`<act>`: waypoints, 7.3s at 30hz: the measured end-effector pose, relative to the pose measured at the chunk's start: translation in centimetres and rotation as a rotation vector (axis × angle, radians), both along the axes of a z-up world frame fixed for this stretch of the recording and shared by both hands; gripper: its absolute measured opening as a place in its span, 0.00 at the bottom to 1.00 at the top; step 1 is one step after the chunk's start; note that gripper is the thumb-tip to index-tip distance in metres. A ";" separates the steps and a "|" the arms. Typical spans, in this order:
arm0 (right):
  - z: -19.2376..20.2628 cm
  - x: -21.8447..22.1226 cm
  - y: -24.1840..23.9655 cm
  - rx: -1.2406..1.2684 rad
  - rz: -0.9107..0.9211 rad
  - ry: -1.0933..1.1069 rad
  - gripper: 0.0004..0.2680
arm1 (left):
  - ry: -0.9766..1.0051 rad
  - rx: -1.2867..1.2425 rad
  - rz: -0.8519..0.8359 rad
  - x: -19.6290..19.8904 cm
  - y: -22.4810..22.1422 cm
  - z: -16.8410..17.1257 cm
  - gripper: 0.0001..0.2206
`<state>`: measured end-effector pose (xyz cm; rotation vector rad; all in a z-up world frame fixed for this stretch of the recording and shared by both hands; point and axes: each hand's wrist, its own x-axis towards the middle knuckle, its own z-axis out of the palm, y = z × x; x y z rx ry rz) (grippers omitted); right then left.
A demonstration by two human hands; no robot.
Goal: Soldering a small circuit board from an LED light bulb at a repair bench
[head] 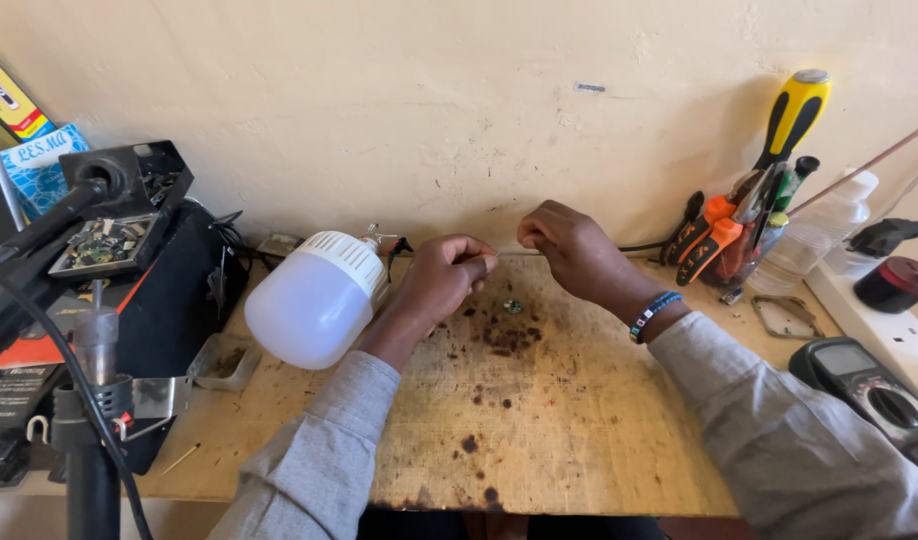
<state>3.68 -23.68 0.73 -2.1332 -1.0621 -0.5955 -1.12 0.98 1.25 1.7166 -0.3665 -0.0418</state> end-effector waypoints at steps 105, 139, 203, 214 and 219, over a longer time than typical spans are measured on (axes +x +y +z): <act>10.8 -1.7 27.5 0.171 -0.014 0.658 0.04 | -0.029 0.122 1.013 2.2 18.1 -2.1 0.20; 18.1 -8.0 13.6 0.306 0.126 -0.396 0.03 | -0.408 1.408 1.083 3.0 17.4 -2.8 0.13; 4.0 -10.1 1.1 0.505 -0.058 -0.207 0.06 | 0.063 0.409 0.236 -1.3 -3.5 0.6 0.11; 3.6 -10.3 1.5 0.506 -0.091 -0.157 0.08 | -0.088 0.502 0.267 -0.2 -3.5 -1.6 0.08; 3.4 -10.4 1.6 0.496 -0.127 -0.137 0.08 | -0.124 0.554 0.227 -0.7 -3.3 -1.1 0.09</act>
